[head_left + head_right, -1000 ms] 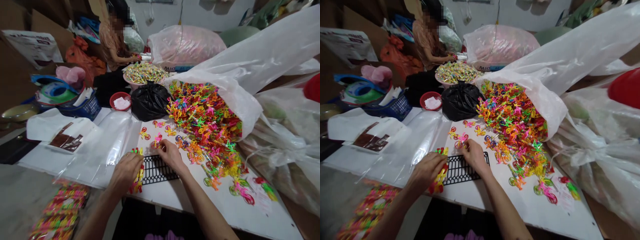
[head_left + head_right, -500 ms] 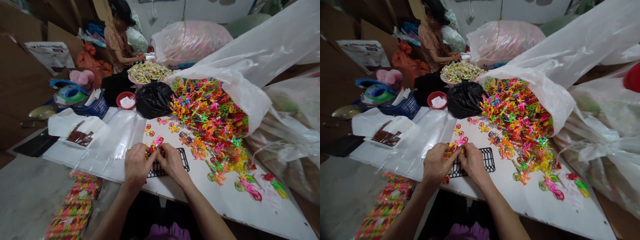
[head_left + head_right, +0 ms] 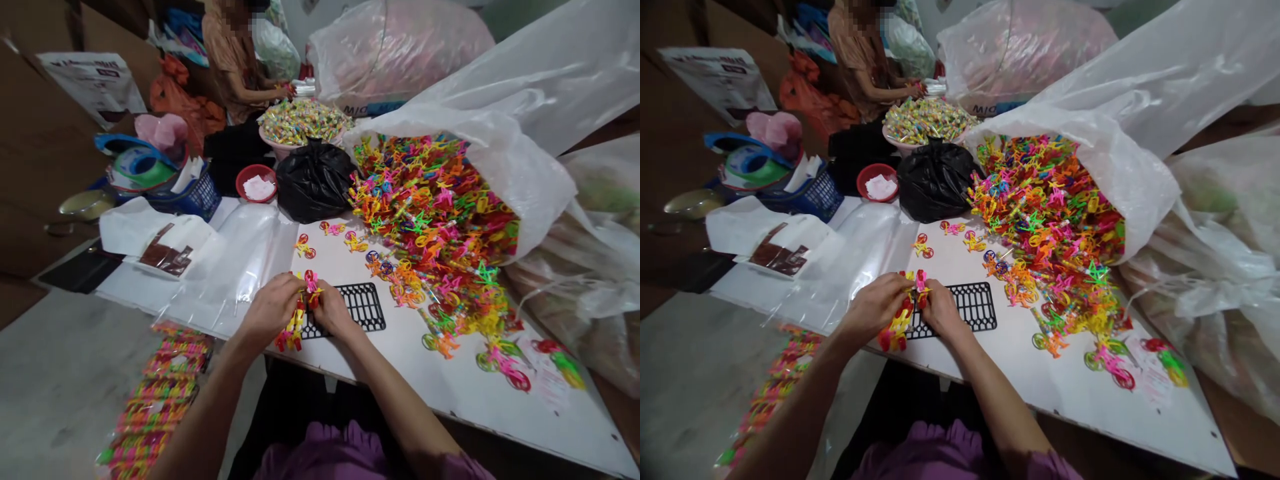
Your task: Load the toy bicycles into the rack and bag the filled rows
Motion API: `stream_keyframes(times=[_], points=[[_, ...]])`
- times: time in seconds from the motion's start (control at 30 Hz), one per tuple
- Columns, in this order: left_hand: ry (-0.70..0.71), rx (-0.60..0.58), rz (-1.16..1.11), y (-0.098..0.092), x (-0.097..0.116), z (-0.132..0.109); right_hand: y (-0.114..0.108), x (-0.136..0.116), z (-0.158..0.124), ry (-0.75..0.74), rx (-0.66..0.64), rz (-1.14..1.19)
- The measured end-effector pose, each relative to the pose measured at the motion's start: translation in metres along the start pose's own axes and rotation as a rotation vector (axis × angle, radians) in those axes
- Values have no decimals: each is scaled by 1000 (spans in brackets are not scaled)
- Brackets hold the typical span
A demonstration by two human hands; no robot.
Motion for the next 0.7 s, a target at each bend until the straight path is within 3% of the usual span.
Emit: stream_keyframes(times=[0.27,0.47,0.53,0.6,0.7], points=[[43,78,20,0,11,0,10,-5,-3,9,-125,-249],[131,177,85,5,14,-12,6,-4,-9,-13,-159,-250],[188,192,143,7,17,-20,-7,0,-5,-52,-231,-212],[223,174,210,11,22,-26,-37,11,12,-42,-216,-280],[196,150,256,11,26,-28,-100,39,57,137,-16,-636]])
Point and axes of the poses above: each hand's wrist, its own z-axis towards the middle knuckle, its own y-axis out of the palm, x = y × z, the point moved 10 cm from there along z, towards the middle knuckle, and after that the axes turned 2 degrees about y, right-handed, at the moved point
